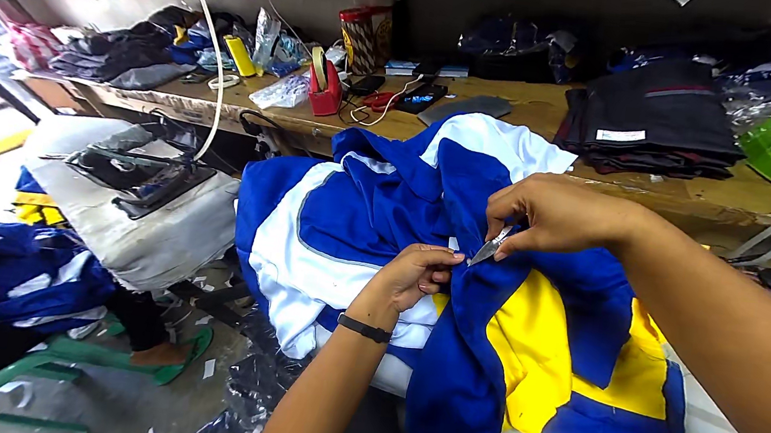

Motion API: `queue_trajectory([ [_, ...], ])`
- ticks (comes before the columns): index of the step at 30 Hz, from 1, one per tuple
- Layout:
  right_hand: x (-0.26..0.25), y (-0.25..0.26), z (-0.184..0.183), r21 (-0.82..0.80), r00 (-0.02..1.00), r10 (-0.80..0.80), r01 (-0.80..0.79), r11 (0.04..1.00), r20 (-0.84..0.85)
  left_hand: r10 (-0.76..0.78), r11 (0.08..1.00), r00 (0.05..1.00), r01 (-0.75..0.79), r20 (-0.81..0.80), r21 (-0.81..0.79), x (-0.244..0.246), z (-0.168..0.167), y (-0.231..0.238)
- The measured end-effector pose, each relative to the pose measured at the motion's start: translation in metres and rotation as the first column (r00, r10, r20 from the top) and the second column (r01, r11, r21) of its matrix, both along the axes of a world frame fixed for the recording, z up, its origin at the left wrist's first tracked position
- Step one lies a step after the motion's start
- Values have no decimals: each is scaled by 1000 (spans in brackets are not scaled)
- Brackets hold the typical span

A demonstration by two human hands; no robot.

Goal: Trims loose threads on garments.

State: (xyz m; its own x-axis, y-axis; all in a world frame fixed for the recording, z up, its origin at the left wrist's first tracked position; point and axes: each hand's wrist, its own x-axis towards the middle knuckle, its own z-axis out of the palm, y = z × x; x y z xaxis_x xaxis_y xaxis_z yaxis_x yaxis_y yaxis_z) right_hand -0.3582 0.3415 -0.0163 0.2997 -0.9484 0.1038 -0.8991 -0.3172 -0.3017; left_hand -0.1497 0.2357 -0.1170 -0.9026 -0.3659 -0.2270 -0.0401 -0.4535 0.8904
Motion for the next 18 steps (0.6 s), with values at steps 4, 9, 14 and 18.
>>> queue_trajectory([
  [4, -10, 7, -7, -38, 963, 17, -7, 999, 269, 10, 999, 999, -12, -31, -37, 4, 1, -2],
  [9, 19, 53, -20, -142, 737, -133, 299, 944, 663, 156, 983, 988, -157, -21, -95, -1, 22, -9],
  [14, 94, 99, -87, 98, 370, -239, 361, 927, 898, 332, 937, 926, -345, -179, -48, -23, 62, -42],
  [18, 132, 114, -149, 293, 140, -338, 265, 918, 931, 431, 840, 887, -462, -165, -286, -15, 51, -68],
])
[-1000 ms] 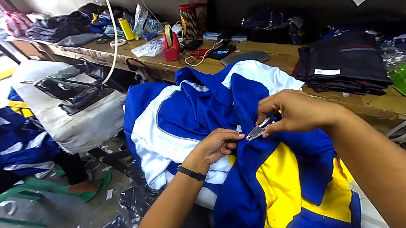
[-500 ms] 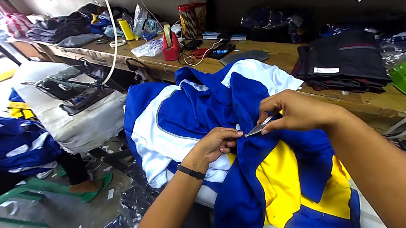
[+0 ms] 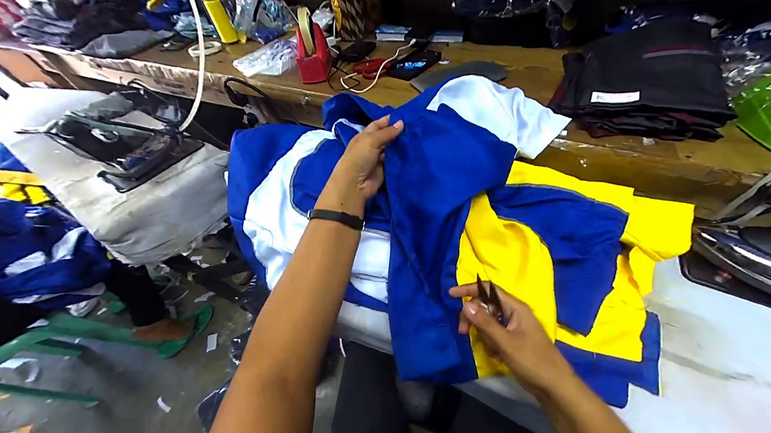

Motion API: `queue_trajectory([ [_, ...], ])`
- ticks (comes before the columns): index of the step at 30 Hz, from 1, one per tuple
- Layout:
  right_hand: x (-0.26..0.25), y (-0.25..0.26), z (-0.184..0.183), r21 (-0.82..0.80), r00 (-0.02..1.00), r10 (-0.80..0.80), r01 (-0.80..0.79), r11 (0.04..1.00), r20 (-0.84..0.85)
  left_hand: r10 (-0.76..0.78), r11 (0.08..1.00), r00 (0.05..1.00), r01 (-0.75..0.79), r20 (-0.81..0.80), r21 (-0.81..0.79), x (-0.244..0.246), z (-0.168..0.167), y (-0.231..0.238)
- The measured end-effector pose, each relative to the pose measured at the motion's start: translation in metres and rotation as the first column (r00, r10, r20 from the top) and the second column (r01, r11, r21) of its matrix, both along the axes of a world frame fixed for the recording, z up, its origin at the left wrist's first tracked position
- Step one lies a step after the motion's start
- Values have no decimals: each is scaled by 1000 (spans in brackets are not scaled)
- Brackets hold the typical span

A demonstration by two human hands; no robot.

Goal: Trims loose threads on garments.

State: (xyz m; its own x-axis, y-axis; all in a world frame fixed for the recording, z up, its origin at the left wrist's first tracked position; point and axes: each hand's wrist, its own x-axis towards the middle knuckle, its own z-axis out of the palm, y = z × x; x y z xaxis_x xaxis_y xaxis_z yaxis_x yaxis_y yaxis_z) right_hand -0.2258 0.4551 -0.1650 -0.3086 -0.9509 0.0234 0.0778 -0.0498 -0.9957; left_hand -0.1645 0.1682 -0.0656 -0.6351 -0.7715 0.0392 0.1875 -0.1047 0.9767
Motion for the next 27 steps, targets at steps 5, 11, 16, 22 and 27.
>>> queue_trajectory([
  [5, 20, 4, -36, -58, 958, -200, 192, 980, -205, 234, 910, 909, -81, 344, -406, 72, -45, 70],
  [11, 51, -10, -37, -106, 950, -7, -27, 994, -313, 323, 840, 766, 39, 557, -540, 99, -95, 121],
  [16, 61, 1, -37, -155, 986, -4, -22, 988, -167, 109, 972, 949, -39, 297, -231, 121, -108, 131],
  [22, 55, 16, -35, -117, 996, -41, 31, 993, -83, -178, 954, 981, 192, -80, 228, 154, -107, 165],
  [27, 57, 29, -30, -148, 884, -196, 146, 978, -424, -77, 991, 997, 76, 0, 111, 153, -119, 190],
])
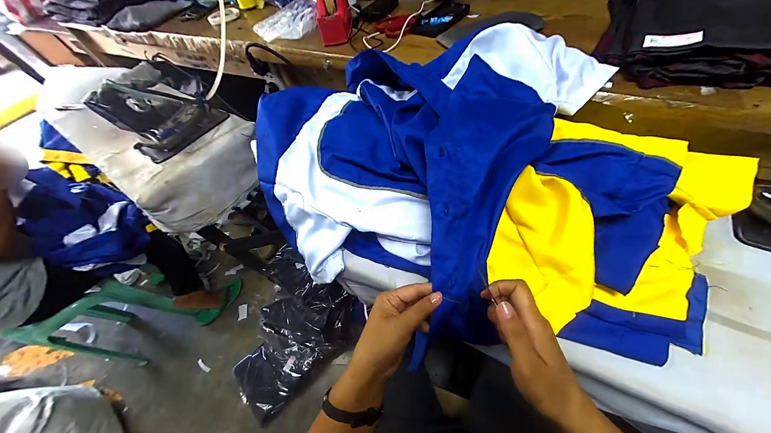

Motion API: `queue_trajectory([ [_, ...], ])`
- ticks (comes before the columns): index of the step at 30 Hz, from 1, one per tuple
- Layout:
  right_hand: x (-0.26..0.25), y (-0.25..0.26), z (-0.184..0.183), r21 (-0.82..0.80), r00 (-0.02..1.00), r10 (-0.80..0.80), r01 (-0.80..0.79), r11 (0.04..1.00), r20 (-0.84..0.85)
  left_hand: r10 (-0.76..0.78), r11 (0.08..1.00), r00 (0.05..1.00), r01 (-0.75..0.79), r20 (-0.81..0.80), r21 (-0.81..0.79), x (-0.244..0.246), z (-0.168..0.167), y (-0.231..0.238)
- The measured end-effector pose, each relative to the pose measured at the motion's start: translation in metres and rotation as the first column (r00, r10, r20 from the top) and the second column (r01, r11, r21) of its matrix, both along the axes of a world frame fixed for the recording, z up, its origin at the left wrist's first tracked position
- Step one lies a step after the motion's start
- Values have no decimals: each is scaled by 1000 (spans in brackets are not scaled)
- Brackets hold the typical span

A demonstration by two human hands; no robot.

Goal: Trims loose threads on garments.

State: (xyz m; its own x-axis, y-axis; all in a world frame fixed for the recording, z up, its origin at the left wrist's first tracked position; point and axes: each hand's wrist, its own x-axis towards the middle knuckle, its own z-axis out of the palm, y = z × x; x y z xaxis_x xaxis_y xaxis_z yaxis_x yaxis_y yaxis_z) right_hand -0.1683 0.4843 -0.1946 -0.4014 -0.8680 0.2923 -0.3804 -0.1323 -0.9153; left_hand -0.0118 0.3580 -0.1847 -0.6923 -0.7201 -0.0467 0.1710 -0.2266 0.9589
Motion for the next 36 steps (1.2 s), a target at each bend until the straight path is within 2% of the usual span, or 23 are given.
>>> queue_trajectory([
  [2, 0, 5, 1, 0, 986, -79, 80, 997, -145, 12, 999, 1000, -11, -18, 44, -4, -3, 4],
  [3, -1, 6, 1, -3, 983, -88, 89, 996, -160, 12, 998, 1000, -10, -28, 70, -6, -4, 6],
  [5, -2, 9, 2, -9, 995, -59, 58, 998, -77, 18, 996, 1000, -16, -21, 91, -11, -5, 7],
  [9, -2, 9, -3, -60, 980, -5, 17, 998, 197, -25, 996, 1000, 26, -18, 89, -17, -4, 10],
  [13, 3, -8, -5, -87, 961, 28, -4, 996, 274, -60, 987, 992, 74, -107, 140, -17, 2, 17],
  [15, 4, -20, 6, -92, 966, -2, 27, 995, 257, -15, 1000, 991, 17, -136, 17, -17, 2, 21],
  [16, 3, -27, 14, -98, 972, -29, 53, 994, 235, 14, 992, 993, -28, -113, -122, -16, 1, 22],
  [18, -2, -40, 34, -110, 978, -70, 93, 990, 197, 121, 891, 992, -100, 19, -444, -13, 0, 25],
  [19, -4, -46, 45, -119, 979, -75, 99, 988, 188, 198, 824, 977, -123, 77, -553, -12, -1, 27],
  [21, -6, -56, 63, -144, 982, -60, 86, 986, 180, 290, 754, 950, -150, 118, -640, -11, -1, 29],
  [23, -5, -63, 75, -175, 981, -25, 59, 983, 193, 266, 809, 959, -166, 100, -564, -8, 2, 26],
  [25, -6, -65, 79, -186, 977, 6, 34, 982, 212, 114, 928, 993, -99, 22, -359, -1, 7, 22],
  [26, -7, -64, 78, -182, 979, 21, 17, 983, 204, 32, 956, 999, -39, -27, -291, 3, 8, 20],
  [28, -11, -58, 72, -157, 983, 75, -49, 986, 165, -60, 956, 997, 41, -57, -290, 9, 8, 15],
  [31, -13, -37, 50, -93, 946, 262, -248, 964, 193, 24, 969, 1000, -28, -20, -245, 1, 9, 1],
  [34, -19, -22, 25, -64, 916, 337, -331, 941, 219, 50, 999, 998, -50, 45, -9, -22, 15, -17],
  [36, -28, -16, 16, 5, 928, 317, -325, 946, 196, 50, 988, 998, -56, 50, 144, -41, 17, -26],
])
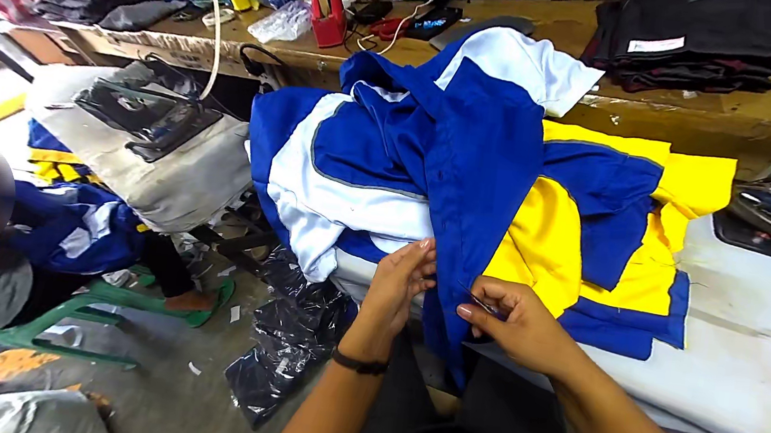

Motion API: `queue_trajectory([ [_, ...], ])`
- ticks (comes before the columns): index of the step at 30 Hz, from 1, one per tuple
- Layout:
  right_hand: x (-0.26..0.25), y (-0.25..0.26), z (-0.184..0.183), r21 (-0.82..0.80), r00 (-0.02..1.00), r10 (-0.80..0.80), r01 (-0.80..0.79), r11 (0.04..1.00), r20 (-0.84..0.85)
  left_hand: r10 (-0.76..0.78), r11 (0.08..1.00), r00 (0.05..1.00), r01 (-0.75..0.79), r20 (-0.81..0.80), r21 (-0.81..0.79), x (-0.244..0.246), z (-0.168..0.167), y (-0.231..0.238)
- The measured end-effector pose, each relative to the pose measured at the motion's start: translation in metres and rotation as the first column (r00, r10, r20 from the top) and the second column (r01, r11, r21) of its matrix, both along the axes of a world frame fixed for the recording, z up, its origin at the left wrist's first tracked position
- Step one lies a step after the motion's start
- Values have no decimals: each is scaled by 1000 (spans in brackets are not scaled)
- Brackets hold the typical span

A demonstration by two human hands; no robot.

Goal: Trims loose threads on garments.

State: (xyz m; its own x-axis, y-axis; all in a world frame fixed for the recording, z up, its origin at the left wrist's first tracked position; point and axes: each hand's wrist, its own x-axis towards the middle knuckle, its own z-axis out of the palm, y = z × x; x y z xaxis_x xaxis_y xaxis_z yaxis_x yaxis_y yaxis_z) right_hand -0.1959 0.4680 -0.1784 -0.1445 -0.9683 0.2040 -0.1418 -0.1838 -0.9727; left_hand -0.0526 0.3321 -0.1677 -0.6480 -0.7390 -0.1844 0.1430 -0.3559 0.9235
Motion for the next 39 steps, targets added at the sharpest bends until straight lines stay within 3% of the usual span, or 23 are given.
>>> queue_trajectory([
  [2, -6, 2, -1, 43, 987, -115, 121, 992, -115, 14, 995, 1000, -12, -25, 94, -13, 2, -6],
  [4, -8, -1, 4, -19, 924, -315, 319, 948, -217, 20, 992, 998, -13, -54, 127, -19, 6, -10],
  [6, -10, -11, 17, -92, 850, -469, 461, 883, -241, 29, 995, 998, -24, -50, 100, -22, 10, -13],
  [8, -13, -26, 29, -71, 827, -512, 510, 857, -233, 31, 998, 999, -29, -22, 58, -25, 14, -15],
  [11, -18, -51, 35, 44, 866, -468, 482, 875, -177, 8, 998, 1000, -8, -8, 58, -28, 15, -18],
  [15, -20, -68, 37, 132, 926, -375, 367, 921, 41, -38, 997, 999, 38, 5, 62, -29, 19, -21],
  [18, -21, -70, 36, 135, 927, -345, 327, 935, 148, -25, 1000, 1000, 25, -10, -13, -30, 20, -22],
  [25, -23, -71, 31, 93, 901, -386, 375, 922, 196, 42, 994, 999, -44, -20, -104, -31, 16, -21],
  [30, -21, -72, 30, 88, 904, -362, 351, 932, 228, -58, 989, 979, 83, -194, 121, -32, 8, -21],
  [35, -17, -72, 29, -8, 901, -428, 430, 903, 66, -56, 978, 963, 105, -263, 178, -39, 5, -21],
  [39, -21, -66, 31, -223, 857, -495, 459, 860, -144, -46, 986, 969, 82, -241, 143, -41, 8, -22],
])
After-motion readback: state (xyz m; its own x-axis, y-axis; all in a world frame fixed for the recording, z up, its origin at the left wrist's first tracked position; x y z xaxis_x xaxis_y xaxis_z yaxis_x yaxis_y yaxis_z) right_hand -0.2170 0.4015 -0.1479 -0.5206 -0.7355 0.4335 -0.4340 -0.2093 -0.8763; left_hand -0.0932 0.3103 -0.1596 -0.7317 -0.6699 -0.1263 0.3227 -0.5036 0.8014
